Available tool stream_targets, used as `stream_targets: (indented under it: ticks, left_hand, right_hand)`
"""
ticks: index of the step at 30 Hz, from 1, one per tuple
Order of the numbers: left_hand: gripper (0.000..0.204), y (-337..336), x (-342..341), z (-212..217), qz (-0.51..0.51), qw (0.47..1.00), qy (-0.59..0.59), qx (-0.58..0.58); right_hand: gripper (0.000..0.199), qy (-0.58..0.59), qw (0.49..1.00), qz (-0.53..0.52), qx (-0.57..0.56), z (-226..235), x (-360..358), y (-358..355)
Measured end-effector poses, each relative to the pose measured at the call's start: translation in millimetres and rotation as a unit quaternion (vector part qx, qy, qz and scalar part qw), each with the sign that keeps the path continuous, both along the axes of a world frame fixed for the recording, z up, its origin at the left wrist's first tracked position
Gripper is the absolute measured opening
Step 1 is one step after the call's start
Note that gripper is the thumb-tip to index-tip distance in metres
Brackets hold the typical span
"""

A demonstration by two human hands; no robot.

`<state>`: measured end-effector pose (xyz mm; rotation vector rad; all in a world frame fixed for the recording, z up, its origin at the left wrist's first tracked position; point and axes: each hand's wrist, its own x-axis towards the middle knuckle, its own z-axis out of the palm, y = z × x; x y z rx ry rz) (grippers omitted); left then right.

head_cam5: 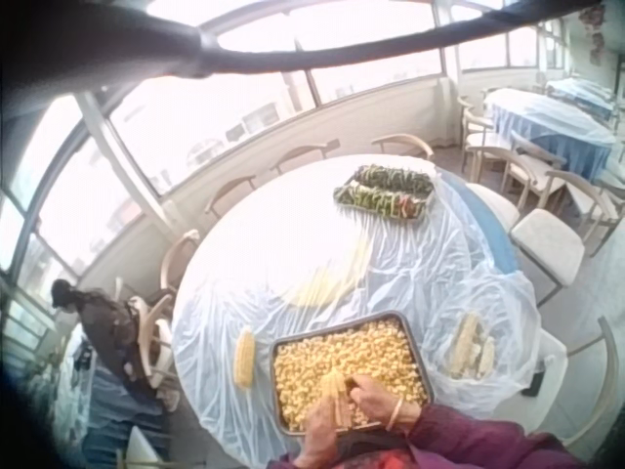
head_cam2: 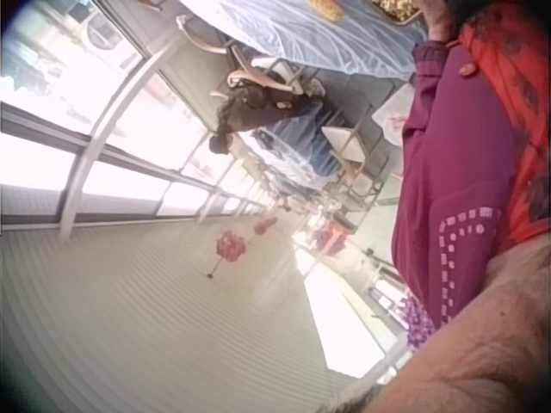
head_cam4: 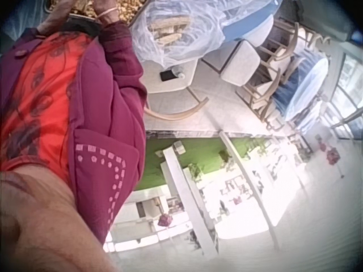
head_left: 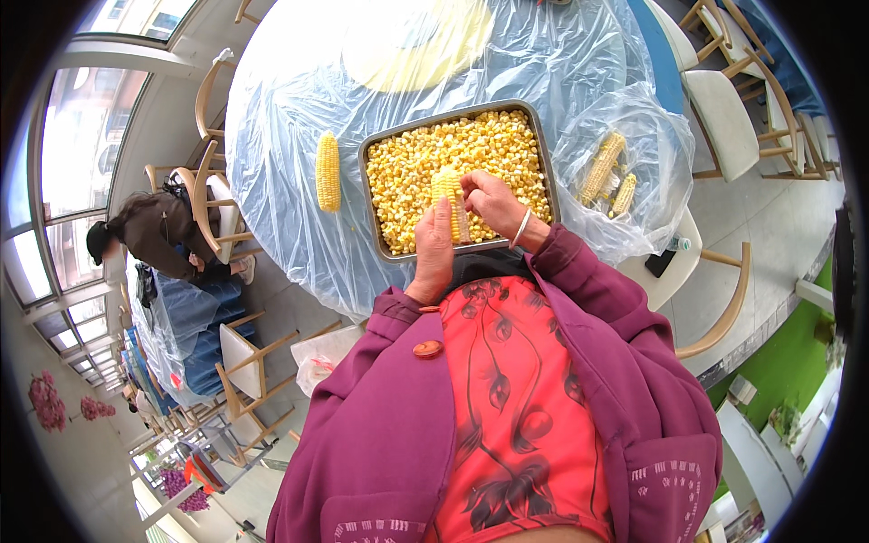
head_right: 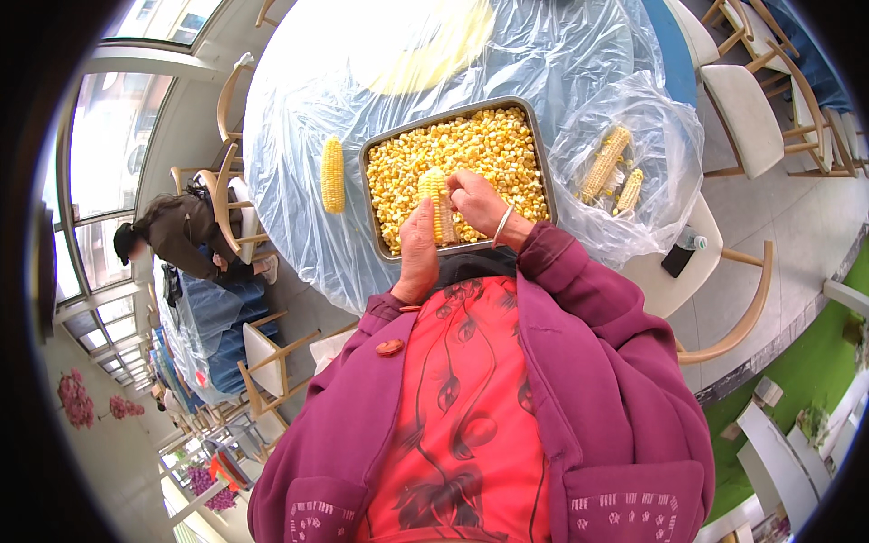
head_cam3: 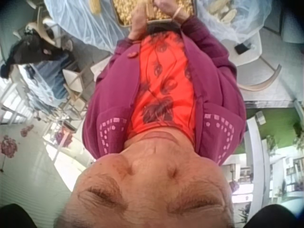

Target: The person removes corn kernels from a cob by hand, placing the kernels into a metal tray. The person handles multiple corn cobs, shucking each one and adding the kernels to the tray.

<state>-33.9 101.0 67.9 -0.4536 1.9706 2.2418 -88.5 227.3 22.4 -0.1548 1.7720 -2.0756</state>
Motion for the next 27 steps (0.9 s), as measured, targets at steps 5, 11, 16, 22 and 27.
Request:
stream_targets:
  ticks: [5, 11, 16, 22, 27]
  left_hand:
    - [0.033, 6, 0, 9, 0.039, 0.996, -0.011, 0.084]
    - [0.034, 2, 0, 3, 0.011, 1.0, -0.013, 0.026]
    - [0.036, -4, 2, 5, -0.023, 0.993, -0.032, 0.109]
    - [0.037, 0, 0, 15, 0.009, 0.987, -0.049, 0.154]
    - [0.037, -3, 2, 1, -0.008, 0.998, -0.011, 0.057]
  right_hand:
    - [0.03, -0.112, 0.988, 0.059, -0.093, 16, -1, 14]
    - [0.035, -0.071, 0.996, 0.045, -0.001, 40, -5, 18]
    - [0.024, -0.037, 0.999, 0.001, -0.004, 31, 4, 13]
    - [0.025, -0.165, 0.977, 0.05, -0.127, 19, -3, 25]
    - [0.028, -0.151, 0.983, 0.079, -0.073, 26, -9, 22]
